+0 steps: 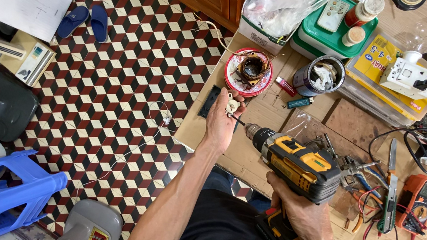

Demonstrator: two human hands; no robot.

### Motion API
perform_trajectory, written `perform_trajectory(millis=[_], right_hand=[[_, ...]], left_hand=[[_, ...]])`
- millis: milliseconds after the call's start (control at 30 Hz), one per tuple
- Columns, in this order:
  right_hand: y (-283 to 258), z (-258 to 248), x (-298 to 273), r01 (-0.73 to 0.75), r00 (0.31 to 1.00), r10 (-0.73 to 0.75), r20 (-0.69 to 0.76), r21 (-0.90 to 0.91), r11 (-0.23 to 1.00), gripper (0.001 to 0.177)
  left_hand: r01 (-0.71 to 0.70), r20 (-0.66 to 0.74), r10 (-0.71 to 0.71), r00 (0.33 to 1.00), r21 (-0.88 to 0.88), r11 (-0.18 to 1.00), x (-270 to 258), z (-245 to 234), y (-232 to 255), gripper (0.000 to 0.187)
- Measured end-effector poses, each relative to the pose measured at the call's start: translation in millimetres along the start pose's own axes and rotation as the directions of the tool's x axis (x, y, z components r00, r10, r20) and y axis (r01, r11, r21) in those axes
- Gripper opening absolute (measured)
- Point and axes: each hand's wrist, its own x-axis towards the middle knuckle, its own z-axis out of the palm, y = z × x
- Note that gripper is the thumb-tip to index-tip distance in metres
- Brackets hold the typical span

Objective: The person cleans a small electrical component with a brush, then uses a cordless drill to work on it. They apply a substance from a container and use pliers to adjust parts of the component. The person continues to manipulate the component with their hands and tools throughout the clip.

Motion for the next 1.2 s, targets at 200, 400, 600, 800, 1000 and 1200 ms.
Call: perform_trajectory(millis=[200, 400, 600, 800, 1000, 1200], right_hand=[[-4.8, -0.2, 0.3, 0.007, 1.000, -0.007, 0.005, -0.023, 1.000, 0.024], [-5.4, -0.2, -0.3, 0.014, 1.000, -0.015, -0.013, -0.004, 1.000, 0.020], [-3.7, -1.4, -1.1, 0.070, 0.998, -0.070, -0.005, 0.022, 0.997, 0.020], [-3.3, -2.6, -0.8, 0.072, 0.997, -0.071, -0.011, 0.003, 0.997, 0.022], [-2.8, -4.3, -1.2, 0.073, 0.997, -0.073, -0.016, 0.006, 0.997, 0.023], [-2.0, -2.8, 1.4, 0.037, 0.999, -0.037, 0.000, 0.056, 0.998, 0.021]], left_hand=[[0.001, -0.024, -0.002, 1.000, -0.006, 1.000, 1.7, 2.9, 3.1, 0.036], [0.008, -0.020, -0.008, 1.000, -0.011, 1.000, 3.1, 5.2, 6.8, 0.037], [0.003, 0.004, -0.003, 1.000, -0.026, 1.000, 3.7, 3.7, 5.5, 0.037], [0.012, -0.030, -0.012, 0.999, 0.015, 1.000, 4.8, 3.4, 3.7, 0.039], [0.014, -0.030, -0.013, 0.999, 0.027, 1.000, 5.8, 4.4, 2.0, 0.038], [0.007, -0.056, -0.005, 0.998, 0.039, 0.999, 7.8, 2.2, 2.9, 0.040]])
